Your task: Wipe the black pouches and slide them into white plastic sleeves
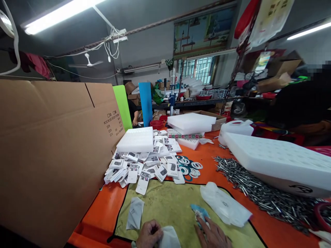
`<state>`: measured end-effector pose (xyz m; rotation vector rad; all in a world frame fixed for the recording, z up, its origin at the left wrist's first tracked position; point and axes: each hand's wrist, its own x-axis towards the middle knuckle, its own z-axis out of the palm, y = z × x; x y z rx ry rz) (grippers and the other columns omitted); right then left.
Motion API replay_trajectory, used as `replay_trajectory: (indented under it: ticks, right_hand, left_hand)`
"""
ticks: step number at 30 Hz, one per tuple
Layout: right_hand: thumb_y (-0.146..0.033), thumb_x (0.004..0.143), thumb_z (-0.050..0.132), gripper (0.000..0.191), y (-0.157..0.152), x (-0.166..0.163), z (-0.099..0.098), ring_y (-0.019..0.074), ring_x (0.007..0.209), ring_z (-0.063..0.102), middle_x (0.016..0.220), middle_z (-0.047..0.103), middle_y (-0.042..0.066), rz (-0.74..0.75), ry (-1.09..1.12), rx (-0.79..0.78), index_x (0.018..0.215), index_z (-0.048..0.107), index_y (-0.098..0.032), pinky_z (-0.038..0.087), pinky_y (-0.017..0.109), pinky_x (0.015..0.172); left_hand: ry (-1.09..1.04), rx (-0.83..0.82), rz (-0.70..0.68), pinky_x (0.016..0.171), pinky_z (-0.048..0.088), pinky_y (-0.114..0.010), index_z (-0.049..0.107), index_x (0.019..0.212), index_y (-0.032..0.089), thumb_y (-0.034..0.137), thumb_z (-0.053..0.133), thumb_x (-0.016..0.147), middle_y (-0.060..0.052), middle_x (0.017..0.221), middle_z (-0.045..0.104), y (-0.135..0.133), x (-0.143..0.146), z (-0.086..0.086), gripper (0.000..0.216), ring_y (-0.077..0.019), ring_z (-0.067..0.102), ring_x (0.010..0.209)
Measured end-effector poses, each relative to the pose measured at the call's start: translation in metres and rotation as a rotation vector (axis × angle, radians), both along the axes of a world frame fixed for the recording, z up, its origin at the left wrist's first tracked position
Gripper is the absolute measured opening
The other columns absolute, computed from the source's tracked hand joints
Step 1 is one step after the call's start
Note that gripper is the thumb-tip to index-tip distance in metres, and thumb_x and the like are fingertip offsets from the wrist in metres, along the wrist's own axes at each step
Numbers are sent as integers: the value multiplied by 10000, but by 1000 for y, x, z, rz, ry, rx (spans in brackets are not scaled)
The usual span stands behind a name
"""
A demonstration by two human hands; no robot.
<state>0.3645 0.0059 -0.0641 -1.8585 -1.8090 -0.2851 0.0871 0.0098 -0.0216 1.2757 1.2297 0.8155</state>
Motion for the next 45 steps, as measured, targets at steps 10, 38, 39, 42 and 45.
replay_trajectory:
  ticks: [10, 38, 39, 42, 45]
  right_hand:
    - [-485, 847, 374, 446, -2, -7, 12, 270, 996, 655, 1094, 716, 73, -34, -1, 1, 1052, 724, -301, 517, 391, 726]
    - [-563, 785, 583, 467, -32, -76, 150, 274, 1043, 629, 1102, 691, 112, 482, 1143, -455, 1077, 656, -205, 496, 411, 892]
    - [-548, 762, 625, 450, -36, -84, 156, 253, 950, 655, 1041, 705, 92, 506, 1292, -521, 1055, 653, -206, 519, 378, 814]
    - [-475, 660, 760, 404, -43, -100, 161, 162, 668, 628, 833, 697, 20, 519, 1630, -607, 939, 639, -209, 483, 273, 604]
    - [-409, 615, 816, 363, -47, -104, 160, 118, 598, 565, 752, 658, -13, 516, 1813, -577, 850, 623, -210, 425, 237, 558]
  left_hand:
    - [-60, 25, 10, 567, 290, -272, 488, 616, 185, 547, 613, 631, 35, 570, 406, -5, 0, 11, 383, -113, 356, 570]
    - [-222, -42, -330, 606, 373, -258, 534, 706, 148, 602, 695, 650, 24, 623, 504, -12, 5, 105, 484, -104, 449, 600]
    - [-246, -53, -348, 610, 375, -254, 537, 710, 147, 595, 703, 655, 24, 628, 510, -11, 4, 113, 480, -102, 455, 604]
    - [-282, -75, -352, 606, 360, -235, 545, 718, 141, 544, 741, 654, 33, 635, 500, -11, -1, 128, 453, -89, 437, 607]
    - [-309, -99, -337, 597, 343, -227, 532, 704, 142, 533, 758, 640, 39, 629, 485, -12, -5, 133, 456, -83, 419, 602]
